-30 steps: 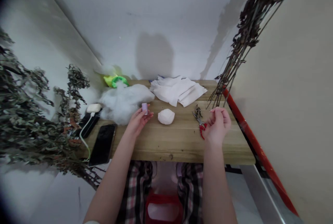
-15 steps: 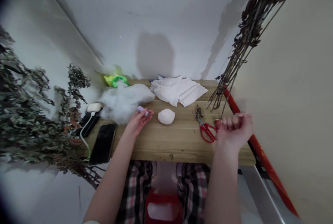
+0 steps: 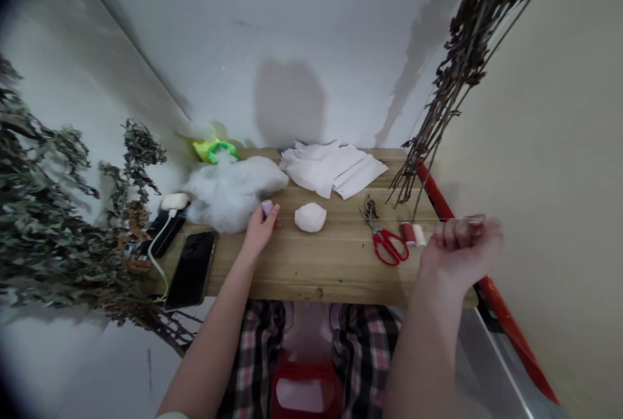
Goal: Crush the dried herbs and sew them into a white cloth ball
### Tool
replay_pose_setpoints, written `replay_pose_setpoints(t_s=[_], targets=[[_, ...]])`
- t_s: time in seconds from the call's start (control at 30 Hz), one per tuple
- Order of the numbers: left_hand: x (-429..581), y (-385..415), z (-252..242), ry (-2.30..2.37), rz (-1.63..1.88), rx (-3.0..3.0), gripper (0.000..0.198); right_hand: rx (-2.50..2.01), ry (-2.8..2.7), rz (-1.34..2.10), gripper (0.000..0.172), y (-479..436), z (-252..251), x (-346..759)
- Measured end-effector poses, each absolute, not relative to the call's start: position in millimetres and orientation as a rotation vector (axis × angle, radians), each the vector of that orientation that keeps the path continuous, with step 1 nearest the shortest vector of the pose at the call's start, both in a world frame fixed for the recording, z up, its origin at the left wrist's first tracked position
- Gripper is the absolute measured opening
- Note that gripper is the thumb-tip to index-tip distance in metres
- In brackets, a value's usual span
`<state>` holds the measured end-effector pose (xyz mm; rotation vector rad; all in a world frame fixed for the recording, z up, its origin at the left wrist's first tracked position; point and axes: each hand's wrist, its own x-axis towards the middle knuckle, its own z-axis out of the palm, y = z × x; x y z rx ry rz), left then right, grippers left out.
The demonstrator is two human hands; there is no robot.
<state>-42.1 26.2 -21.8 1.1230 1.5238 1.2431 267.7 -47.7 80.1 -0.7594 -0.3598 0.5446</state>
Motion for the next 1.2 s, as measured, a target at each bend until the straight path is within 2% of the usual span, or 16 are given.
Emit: replay_pose_setpoints(t_s=[0.17,0.27,0.37,0.57,0.73,0.9,1.03,1.1,1.2], targets=[[-43,27,-25,1.701,1.082,1.595,0.024,-0.884,-0.423,0.49,0.014,-38,74,259],[-44,26,-24,1.649,1.078,1.653,0.016,-0.896,-0.462,0.508,0.015,-38,76,251],[-49,25,-25,1.627,1.14,1.576,0.018,-0.883,-0.502,0.55,0.017,-39,81,243],[-52,21,-24,1.527,1.236,1.358,0.029,-0.864,-0.701,0.645,0.018,-46,84,234],[-45,12,-8,1.487,1.318,1.392,0.043,-1.124,-1.034,0.763,0.02,-53,80,224],[-20,-16,27,1.294,1.369,1.641,0.028,-1.281,-1.498,0.845,0.025,-51,82,202],[6,-37,47,0.983,1.126,1.702,0.027,-1.266,-1.721,0.949,0.029,-45,78,183],[14,-40,49,0.952,0.988,1.69,0.033,-1.276,-1.775,0.943,0.031,-43,74,178],[13,-37,43,1.029,0.962,1.653,0.04,-1.297,-1.801,0.923,0.031,-39,68,178]])
